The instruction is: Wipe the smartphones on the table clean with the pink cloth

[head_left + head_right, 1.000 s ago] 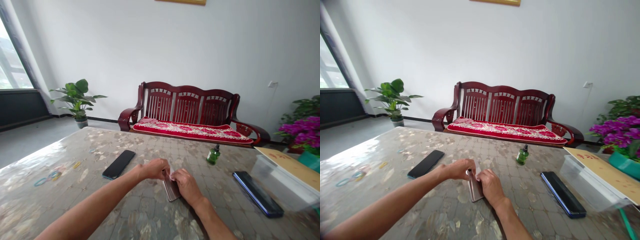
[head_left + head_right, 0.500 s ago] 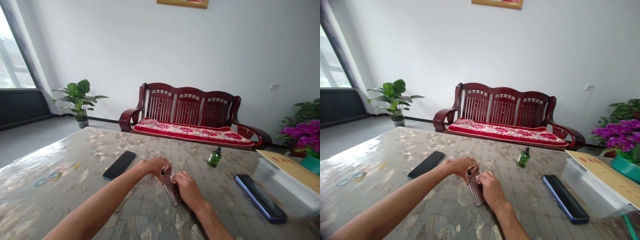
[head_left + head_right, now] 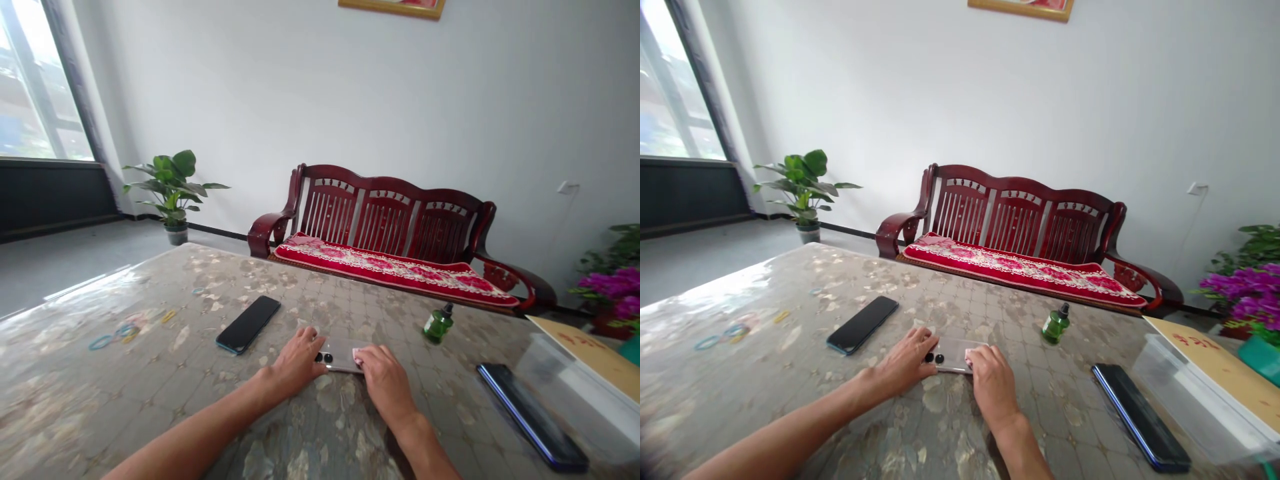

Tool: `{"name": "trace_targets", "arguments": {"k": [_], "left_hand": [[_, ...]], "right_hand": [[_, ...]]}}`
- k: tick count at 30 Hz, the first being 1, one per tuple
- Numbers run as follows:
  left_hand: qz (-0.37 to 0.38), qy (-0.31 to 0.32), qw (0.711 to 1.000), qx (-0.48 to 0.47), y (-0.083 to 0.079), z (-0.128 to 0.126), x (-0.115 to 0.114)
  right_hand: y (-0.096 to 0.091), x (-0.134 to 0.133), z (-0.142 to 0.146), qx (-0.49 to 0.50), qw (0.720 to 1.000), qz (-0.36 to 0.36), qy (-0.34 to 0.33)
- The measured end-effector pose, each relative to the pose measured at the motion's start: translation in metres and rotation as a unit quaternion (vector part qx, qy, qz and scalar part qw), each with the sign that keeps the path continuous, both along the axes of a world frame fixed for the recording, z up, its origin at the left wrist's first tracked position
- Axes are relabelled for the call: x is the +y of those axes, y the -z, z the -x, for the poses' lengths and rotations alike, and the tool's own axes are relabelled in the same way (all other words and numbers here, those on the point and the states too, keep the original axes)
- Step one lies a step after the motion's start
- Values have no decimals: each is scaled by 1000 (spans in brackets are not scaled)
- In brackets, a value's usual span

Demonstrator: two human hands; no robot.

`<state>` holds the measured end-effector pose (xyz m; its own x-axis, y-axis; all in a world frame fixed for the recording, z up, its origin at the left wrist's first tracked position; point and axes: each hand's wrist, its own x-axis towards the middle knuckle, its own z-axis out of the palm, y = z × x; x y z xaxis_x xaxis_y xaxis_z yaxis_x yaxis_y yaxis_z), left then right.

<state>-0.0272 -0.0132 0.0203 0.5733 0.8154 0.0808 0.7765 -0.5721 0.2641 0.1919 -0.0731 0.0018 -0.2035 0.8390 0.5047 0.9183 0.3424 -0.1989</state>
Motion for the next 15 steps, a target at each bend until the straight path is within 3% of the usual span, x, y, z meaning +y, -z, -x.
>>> {"name": "trace_targets", "arguments": {"k": [7,12,15], "left_hand": [[-16,37,996,-84,17,12,-3],[-26,56,993,-100,15,13,-4],[-19,66,994,-90,12,15,-4]], "right_hand": [[1,0,13,16,1000,-4,-8],[0,-3,35,20,998,23,-63],[0,0,27,16,999,11,-46]]}}
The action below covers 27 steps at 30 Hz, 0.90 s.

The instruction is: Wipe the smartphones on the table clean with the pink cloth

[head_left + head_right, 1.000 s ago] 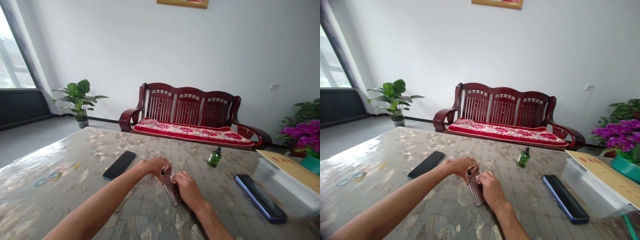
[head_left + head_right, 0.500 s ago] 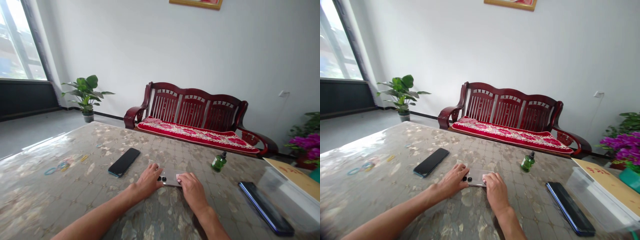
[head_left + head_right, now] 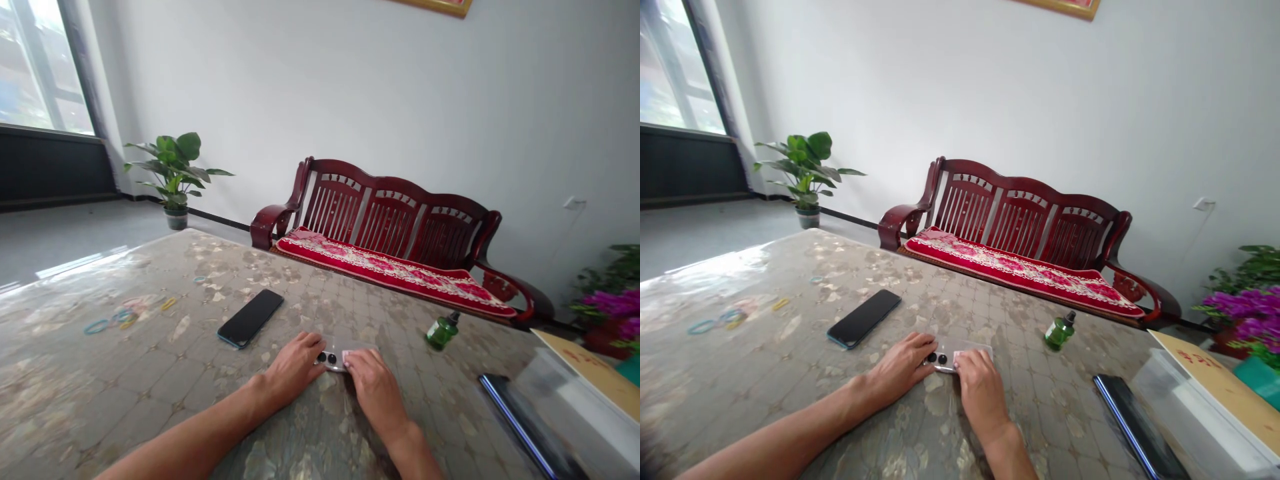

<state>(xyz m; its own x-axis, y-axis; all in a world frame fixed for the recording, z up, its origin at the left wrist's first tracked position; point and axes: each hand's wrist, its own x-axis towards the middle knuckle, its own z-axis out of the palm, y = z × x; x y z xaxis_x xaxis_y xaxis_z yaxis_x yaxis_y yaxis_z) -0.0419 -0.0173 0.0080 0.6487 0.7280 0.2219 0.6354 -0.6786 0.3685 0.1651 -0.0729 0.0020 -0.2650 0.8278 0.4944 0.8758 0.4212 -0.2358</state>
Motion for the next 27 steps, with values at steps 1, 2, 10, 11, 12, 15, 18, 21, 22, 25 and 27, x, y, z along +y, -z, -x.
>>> {"name": "trace_targets", "arguments": {"k": [1,2,10,11,12,15,18,21,22,25,27], "left_hand": [[1,1,1000,3,-1,0,0],[1,2,1000,6,-1,1,0],[3,2,1000,-6,3,-1,1],[2,2,1000,-9,3,-1,1],[2,1,1000,-11,3,-1,1],[8,0,1000,-5,1,-1,0],[11,2,1000,6,-1,-2,0],[7,4,1000,8,0,-2,1],[5,4,1000,8,1,-2,2],[0,6,1000,8,4,-3,3],[-3,9,1000,7,5,-3,3]], "right_hand": [[0,2,-6,-4,1000,-9,14],[1,3,-13,-9,999,-19,29],[6,7,-7,-8,999,-34,11],[6,6,-3,-8,1000,-22,-5],[5,5,0,-10,1000,-12,-17],[2,6,-5,-24,1000,-3,-13],[-2,11,-22,-53,998,-11,36],[-5,17,-32,-88,994,1,62],[-6,19,-32,-96,993,8,62],[-9,24,-22,-102,993,29,50],[-11,27,-13,-94,994,41,33]]}}
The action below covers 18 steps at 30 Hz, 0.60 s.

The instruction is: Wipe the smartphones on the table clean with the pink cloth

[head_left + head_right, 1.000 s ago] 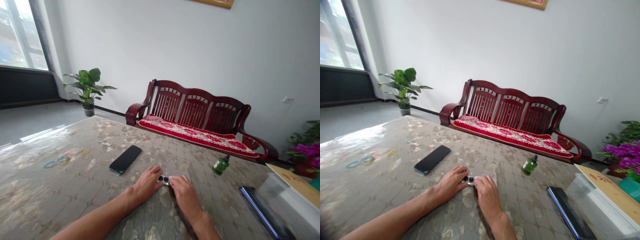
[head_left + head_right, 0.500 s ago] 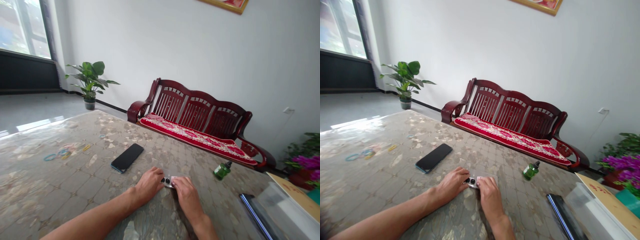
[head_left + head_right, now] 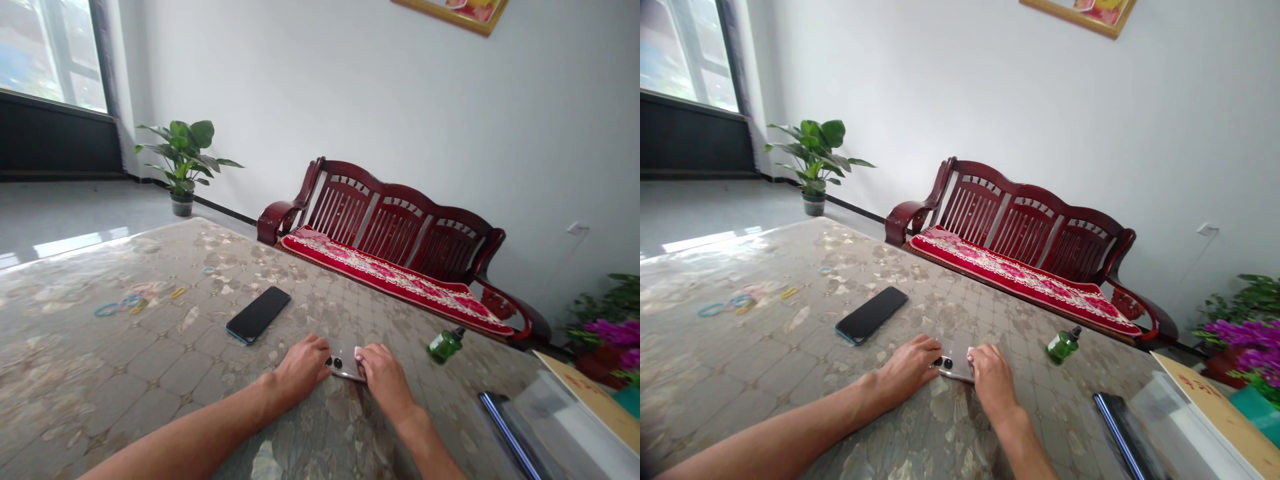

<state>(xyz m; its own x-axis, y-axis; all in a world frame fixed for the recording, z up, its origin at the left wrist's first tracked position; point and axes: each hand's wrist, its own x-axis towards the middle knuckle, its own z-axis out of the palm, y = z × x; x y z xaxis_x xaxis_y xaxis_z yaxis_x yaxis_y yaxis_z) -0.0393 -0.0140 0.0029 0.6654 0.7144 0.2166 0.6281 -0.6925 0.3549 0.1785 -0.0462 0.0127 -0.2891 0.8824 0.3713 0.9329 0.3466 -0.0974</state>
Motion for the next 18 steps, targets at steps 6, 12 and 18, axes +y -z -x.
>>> {"name": "trace_targets", "arguments": {"k": [6,12,18], "left_hand": [[-16,-1,1000,-9,4,0,0],[-16,-1,1000,-14,4,1,0],[-7,1,1000,6,-4,2,-1]], "right_hand": [[5,-4,10,60,998,-18,-28],[11,-13,-3,103,994,-32,-17],[9,8,-9,139,988,-41,62]]}}
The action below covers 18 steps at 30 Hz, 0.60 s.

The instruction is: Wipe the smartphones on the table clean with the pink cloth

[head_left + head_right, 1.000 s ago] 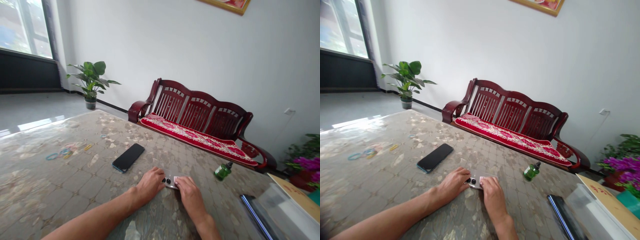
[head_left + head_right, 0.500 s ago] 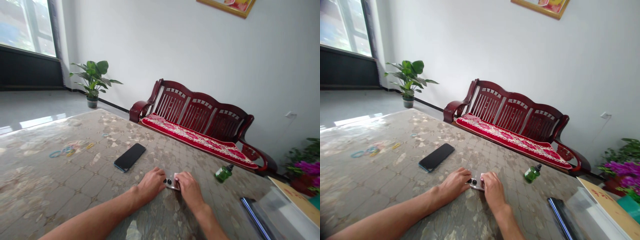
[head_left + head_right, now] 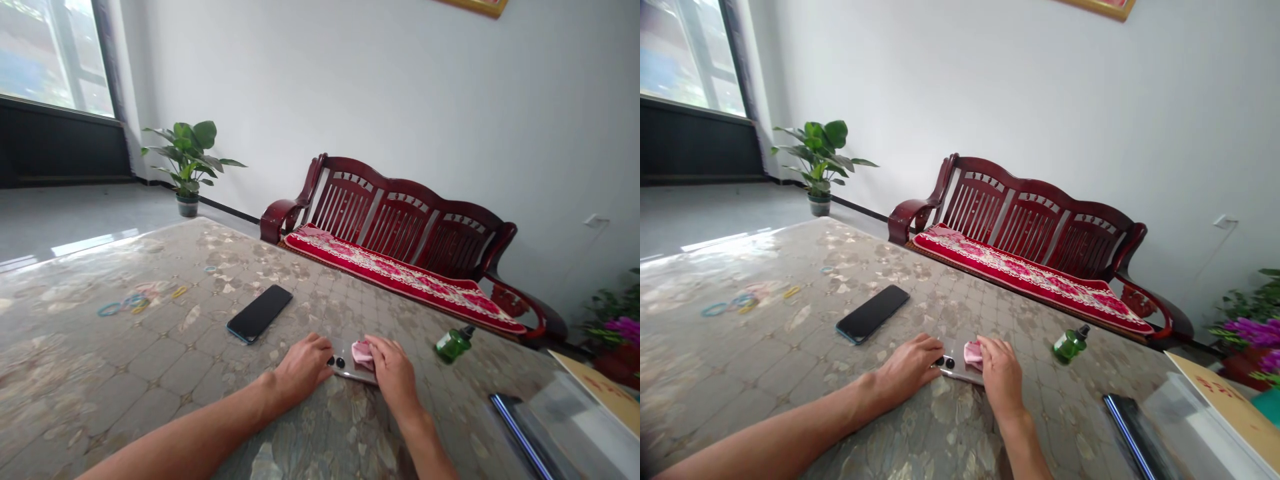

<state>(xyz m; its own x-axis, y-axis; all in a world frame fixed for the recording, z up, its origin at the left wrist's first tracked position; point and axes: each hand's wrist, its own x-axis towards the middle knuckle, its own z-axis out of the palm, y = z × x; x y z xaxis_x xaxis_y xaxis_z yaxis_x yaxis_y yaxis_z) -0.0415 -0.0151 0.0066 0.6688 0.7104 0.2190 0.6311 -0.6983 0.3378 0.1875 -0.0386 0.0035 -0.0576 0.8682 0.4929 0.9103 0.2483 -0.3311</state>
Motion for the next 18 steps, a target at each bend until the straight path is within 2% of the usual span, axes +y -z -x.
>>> {"name": "trace_targets", "arguments": {"k": [6,15,18], "left_hand": [[-2,-6,1000,-7,4,0,0],[-3,-10,1000,-14,6,0,0],[-3,-11,1000,-11,6,0,0]], "right_hand": [[1,8,4,3,998,53,-41],[-7,2,6,-35,998,53,-20],[-11,3,8,-40,996,74,-21]]}}
